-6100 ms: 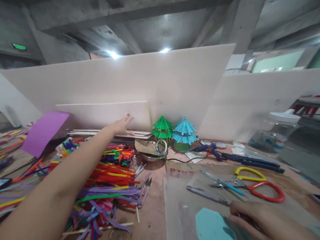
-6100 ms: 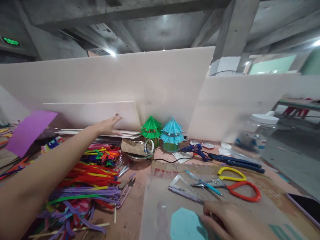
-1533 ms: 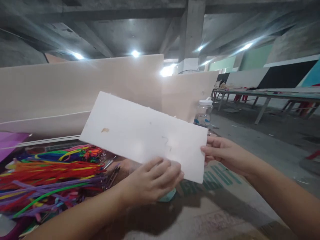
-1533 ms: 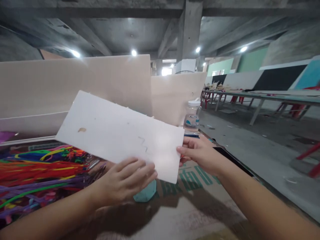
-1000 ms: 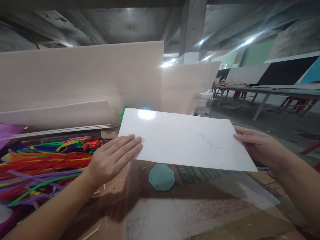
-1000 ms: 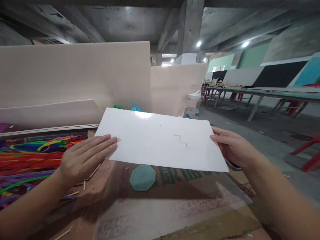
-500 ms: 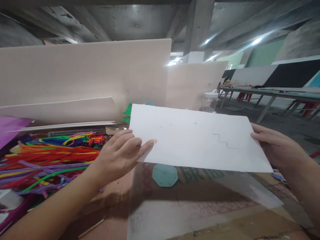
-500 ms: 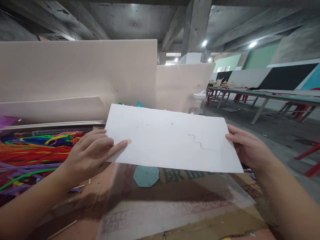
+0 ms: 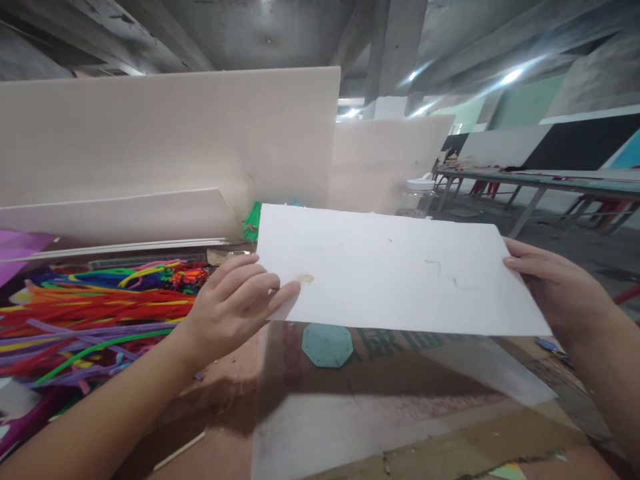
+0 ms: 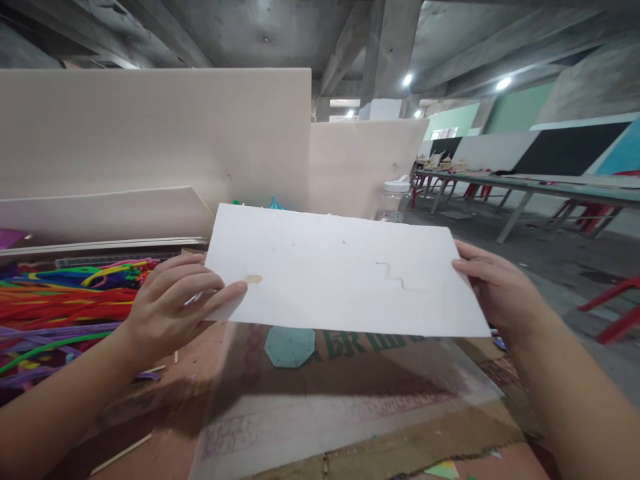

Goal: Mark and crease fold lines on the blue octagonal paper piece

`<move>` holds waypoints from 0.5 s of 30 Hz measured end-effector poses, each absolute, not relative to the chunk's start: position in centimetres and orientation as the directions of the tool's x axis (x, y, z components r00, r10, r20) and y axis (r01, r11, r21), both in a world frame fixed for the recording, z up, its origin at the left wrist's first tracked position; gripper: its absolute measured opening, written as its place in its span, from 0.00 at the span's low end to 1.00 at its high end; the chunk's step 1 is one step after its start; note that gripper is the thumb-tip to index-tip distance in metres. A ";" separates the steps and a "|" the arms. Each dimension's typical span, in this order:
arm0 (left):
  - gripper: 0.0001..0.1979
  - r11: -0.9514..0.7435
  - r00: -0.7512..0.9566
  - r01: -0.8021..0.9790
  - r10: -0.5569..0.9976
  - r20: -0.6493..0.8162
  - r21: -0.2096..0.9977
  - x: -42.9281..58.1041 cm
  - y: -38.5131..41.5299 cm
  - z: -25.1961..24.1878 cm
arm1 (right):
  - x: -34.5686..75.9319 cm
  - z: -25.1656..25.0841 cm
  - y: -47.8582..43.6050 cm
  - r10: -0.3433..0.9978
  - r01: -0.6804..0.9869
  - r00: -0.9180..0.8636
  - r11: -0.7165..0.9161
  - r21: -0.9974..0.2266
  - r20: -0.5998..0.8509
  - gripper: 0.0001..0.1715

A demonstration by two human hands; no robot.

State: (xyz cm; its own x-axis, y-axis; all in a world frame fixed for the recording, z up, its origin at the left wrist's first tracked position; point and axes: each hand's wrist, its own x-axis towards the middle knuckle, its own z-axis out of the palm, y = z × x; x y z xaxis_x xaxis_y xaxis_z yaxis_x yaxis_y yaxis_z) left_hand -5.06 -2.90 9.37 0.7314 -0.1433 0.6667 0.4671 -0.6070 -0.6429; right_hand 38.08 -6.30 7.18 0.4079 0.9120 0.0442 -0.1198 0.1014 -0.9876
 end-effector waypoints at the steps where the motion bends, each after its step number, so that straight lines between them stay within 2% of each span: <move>1: 0.08 -0.681 0.708 0.453 -0.117 0.697 -0.575 -5.0 -2.9 9.3 | 38.1 7.2 -6.2 0.894 -0.118 0.446 0.114 -0.986 0.050 0.31; 2: 0.05 -0.765 0.673 0.444 -0.060 0.737 -0.467 -5.0 -2.8 9.3 | 38.2 7.2 -6.0 0.867 -0.108 0.495 0.134 -0.985 0.064 0.31; 4: 0.18 -0.882 0.582 0.432 0.113 0.806 -0.188 -4.9 -2.6 9.4 | 38.7 7.2 -5.4 0.784 -0.081 0.611 0.200 -0.976 0.110 0.29; 6: 0.30 -0.893 0.474 0.443 0.310 0.824 0.081 -5.0 -2.1 9.6 | 39.6 7.2 -4.9 0.710 -0.061 0.686 0.277 -0.959 0.162 0.26; 9: 0.25 -0.754 0.330 0.490 0.624 0.708 0.437 -5.3 -1.3 10.0 | 41.2 7.0 -4.6 0.699 -0.041 0.688 0.302 -0.952 0.192 0.20; 11: 0.22 -0.632 0.277 0.521 0.761 0.586 0.574 -5.5 -0.7 10.1 | 42.3 6.8 -4.8 0.738 -0.018 0.657 0.216 -0.976 0.151 0.17; 13: 0.21 -0.547 0.241 0.557 0.827 0.509 0.625 -5.6 -0.2 10.0 | 43.4 6.5 -5.0 0.775 0.029 0.624 0.107 -0.994 0.102 0.17; 15: 0.20 -0.486 0.205 0.589 0.863 0.462 0.646 -5.8 0.1 10.0 | 44.1 6.1 -5.0 0.817 0.170 0.559 0.052 -0.984 0.140 0.16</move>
State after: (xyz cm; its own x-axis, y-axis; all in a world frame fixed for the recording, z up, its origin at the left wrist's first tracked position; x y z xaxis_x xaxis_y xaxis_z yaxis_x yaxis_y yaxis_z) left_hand -5.75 0.14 9.98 0.2047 0.8628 0.4623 0.5893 -0.4857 0.6456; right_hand 44.07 -5.04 6.06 0.5593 0.8171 0.1396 0.1699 0.0518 -0.9841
